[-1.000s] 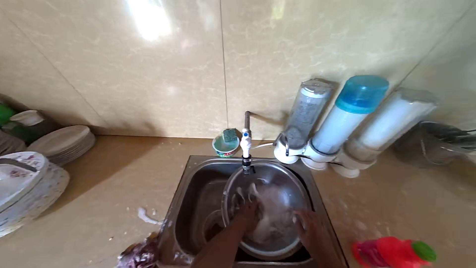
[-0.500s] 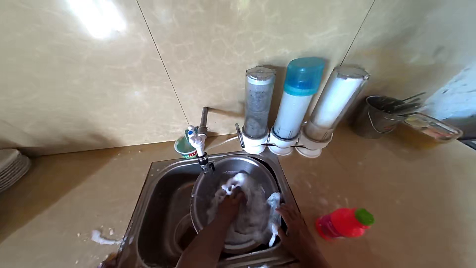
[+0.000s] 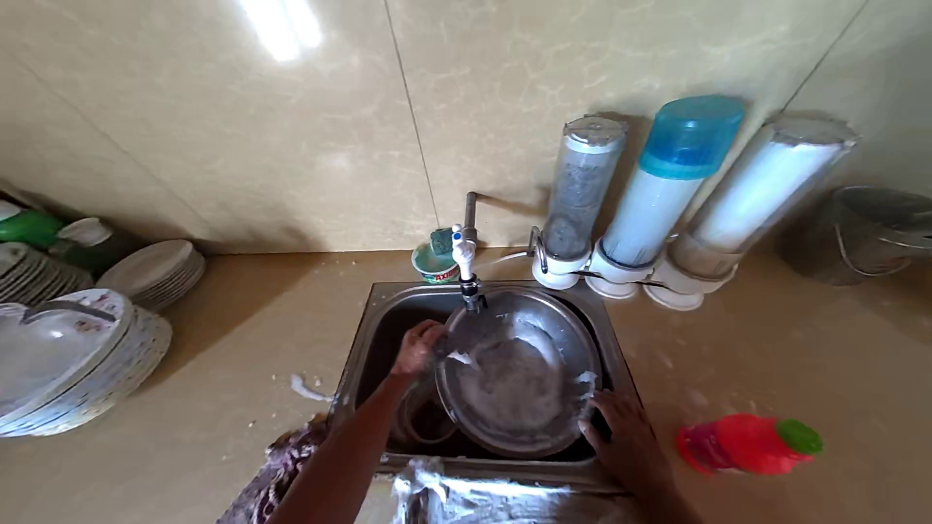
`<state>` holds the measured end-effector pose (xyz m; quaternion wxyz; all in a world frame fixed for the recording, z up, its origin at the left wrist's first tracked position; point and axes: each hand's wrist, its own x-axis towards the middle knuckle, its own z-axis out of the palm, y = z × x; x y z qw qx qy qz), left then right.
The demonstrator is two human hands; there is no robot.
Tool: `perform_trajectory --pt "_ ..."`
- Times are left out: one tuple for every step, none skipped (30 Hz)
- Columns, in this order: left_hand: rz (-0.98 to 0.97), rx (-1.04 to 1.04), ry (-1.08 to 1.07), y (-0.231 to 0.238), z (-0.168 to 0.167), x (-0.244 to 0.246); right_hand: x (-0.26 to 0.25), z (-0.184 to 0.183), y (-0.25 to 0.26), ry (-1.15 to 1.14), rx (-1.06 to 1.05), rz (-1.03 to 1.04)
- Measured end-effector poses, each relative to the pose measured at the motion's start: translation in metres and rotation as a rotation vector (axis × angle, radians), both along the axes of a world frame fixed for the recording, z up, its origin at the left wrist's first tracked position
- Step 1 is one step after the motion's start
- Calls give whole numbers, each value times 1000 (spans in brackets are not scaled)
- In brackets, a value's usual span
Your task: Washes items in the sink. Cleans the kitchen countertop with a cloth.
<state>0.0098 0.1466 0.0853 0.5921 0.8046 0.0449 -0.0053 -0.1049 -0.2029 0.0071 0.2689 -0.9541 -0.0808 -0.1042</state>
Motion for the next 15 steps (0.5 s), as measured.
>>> perform_trajectory --pt "19 -27 33 17 1 -6 0 1 0 16 -4 0" --pt "-11 4 111 34 0 -13 1 0 1 5 -9 1" --pt "-78 58 225 48 -2 -20 1 -1 1 -5 -12 0" --pt "-153 119 340 58 -10 -26 1 -2 1 -8 -18 -2" --pt "-206 176 429 60 -18 -33 1 -4 1 -19 -27 -2" --pt "-250 249 486 56 -27 -38 2 -4 0 -23 -32 2" --pt "-303 341 507 51 -36 -42 2 -3 0 -23 -38 5" --pt "-373 461 504 47 -46 -44 1 -4 1 -23 -45 8" --pt "-440 601 482 43 -55 -46 1 -5 1 -30 -55 10" --pt "-483 750 478 37 -62 -46 2 -5 0 -38 -68 10" --pt "-510 867 484 31 -66 -46 2 -6 -1 -39 -79 9" --pt "-544 957 488 26 -70 -47 2 -6 -2 -42 -87 8" --pt "-597 1023 463 22 -72 -48 1 -7 -1 -42 -90 8" --pt "-662 1065 406 21 -75 -49 2 -8 -1 -42 -86 10" --pt "-728 1079 357 21 -81 -50 2 -7 -1 -38 -83 12"
